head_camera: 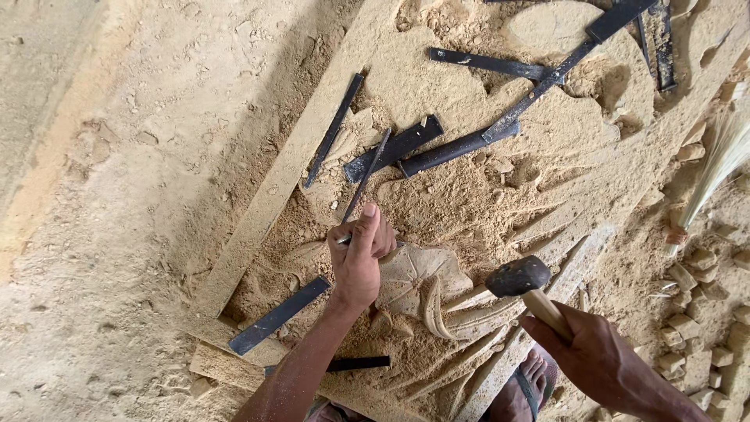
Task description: The person uses a hammer and chisel to carve a decorative floral pattern into a stone slab on the ground, clearing away stone dust with a small broom.
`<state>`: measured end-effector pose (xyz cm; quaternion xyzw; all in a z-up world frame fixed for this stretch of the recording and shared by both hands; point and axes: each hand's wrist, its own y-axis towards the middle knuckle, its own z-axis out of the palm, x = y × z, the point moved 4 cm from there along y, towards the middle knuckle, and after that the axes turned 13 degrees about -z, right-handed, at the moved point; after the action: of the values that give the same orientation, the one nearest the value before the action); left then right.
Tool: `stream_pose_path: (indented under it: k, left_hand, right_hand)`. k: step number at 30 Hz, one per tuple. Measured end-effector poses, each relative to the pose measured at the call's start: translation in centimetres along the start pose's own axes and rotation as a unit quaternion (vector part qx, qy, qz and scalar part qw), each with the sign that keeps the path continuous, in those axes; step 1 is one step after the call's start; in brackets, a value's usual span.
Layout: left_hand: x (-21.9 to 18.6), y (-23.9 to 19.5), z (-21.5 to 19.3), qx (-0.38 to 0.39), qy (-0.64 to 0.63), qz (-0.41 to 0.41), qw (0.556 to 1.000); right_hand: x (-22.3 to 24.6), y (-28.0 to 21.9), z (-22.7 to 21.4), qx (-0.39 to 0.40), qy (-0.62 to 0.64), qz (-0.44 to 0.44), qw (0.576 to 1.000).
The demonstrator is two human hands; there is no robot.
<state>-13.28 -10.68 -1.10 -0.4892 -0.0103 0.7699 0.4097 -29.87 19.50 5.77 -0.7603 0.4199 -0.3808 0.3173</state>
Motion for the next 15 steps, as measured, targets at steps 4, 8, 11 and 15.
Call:
stream_pose_path:
  k: [4, 8, 11, 15]
  left_hand:
    - [-0.4, 0.0, 0.6, 0.009, 0.039, 0.005, 0.999]
    - [-0.6, 0.2, 1.2, 0.026, 0.043, 0.003, 0.999]
    - [4.0, -0.4, -1.4, 0.035, 0.229, 0.136, 0.963]
    - [1.3, 0.0, 1.4, 0.020, 0.201, -0.049, 0.978]
  right_hand:
    - [1.7, 1.0, -1.1, 0.039, -0.016, -0.025, 0.999]
    - [4.9, 1.7, -2.7, 0.026, -0.008, -0.121, 0.992]
    - [7.5, 1.8, -3.9, 0.034, -0.016, -0.200, 0.979]
    - [16.3, 0.1, -7.7, -0.014, 0.025, -0.348, 0.937]
